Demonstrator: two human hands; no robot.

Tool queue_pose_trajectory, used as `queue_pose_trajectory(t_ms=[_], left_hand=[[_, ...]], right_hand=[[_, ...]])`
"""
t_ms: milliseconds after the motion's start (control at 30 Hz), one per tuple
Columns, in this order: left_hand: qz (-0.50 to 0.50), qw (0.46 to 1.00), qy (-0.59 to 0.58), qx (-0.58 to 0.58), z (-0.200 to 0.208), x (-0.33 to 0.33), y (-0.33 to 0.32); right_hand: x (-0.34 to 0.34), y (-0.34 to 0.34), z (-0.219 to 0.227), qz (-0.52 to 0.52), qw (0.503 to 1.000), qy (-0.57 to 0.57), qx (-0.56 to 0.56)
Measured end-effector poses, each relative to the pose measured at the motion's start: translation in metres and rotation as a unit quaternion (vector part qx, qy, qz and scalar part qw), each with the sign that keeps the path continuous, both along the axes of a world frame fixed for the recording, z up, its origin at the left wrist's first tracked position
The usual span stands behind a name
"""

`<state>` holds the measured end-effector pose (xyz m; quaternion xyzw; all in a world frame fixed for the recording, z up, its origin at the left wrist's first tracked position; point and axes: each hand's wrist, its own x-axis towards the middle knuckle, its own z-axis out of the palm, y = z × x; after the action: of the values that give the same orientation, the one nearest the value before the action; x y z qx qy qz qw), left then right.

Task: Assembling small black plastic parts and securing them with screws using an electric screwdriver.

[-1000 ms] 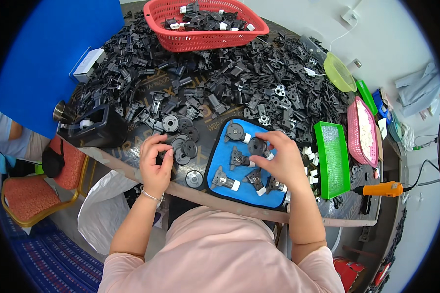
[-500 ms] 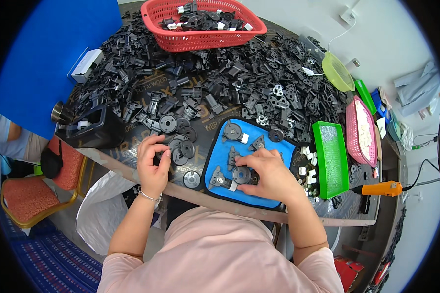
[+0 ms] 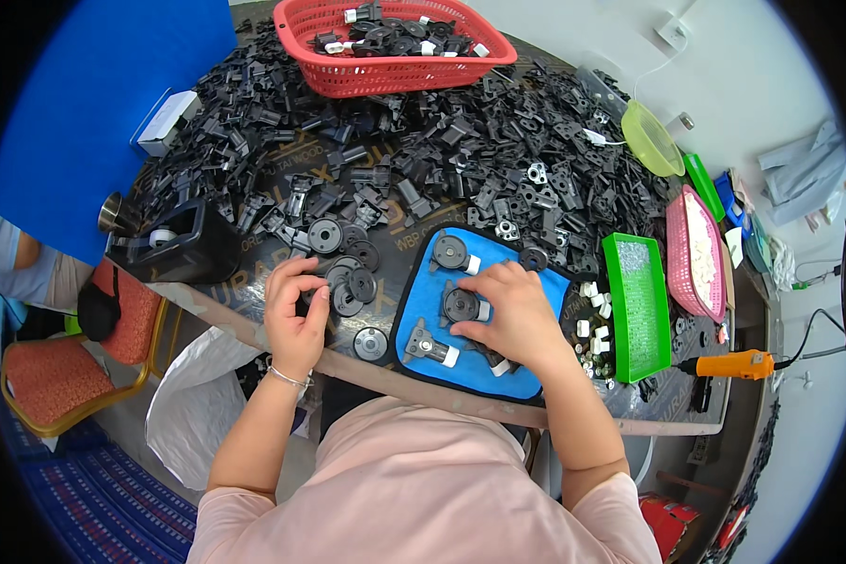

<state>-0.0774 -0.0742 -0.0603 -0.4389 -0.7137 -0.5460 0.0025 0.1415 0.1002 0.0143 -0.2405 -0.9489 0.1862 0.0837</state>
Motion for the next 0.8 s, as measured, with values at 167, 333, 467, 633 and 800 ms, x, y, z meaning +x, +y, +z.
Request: queue_pose_trajectory(t_ms=[167,333,467,633,800], left_hand=[[-0.001,1.0,0.003,-0.003,0.0,0.0,0.001],[-0.001,1.0,-0.002,0.001,0.0,0.0,-0.001],[-0.002,1.0,0.0,0.0,-0.002,-0.001,0.0],[-0.001,1.0,-0.003,0.007,-0.002,-0.001,0.001],[0.015,1.0,0.012,0.01,0.0,-0.001,0.003]], right_hand=[[-0.003,-0.001,0.002,-0.006,1.0,-0.024,-0.002],[-0.005,-0.002,0.005,-0.001,0.999,-0.043,-0.003],[-0.006,-0.002,0.005,-0.003,0.999,-0.044,-0.006],[-0.006,0.0,0.005,-0.006,0.998,-0.054,-0.022],[-0.02,-0.008,0.021,0.01,0.999,0.033,-0.007]])
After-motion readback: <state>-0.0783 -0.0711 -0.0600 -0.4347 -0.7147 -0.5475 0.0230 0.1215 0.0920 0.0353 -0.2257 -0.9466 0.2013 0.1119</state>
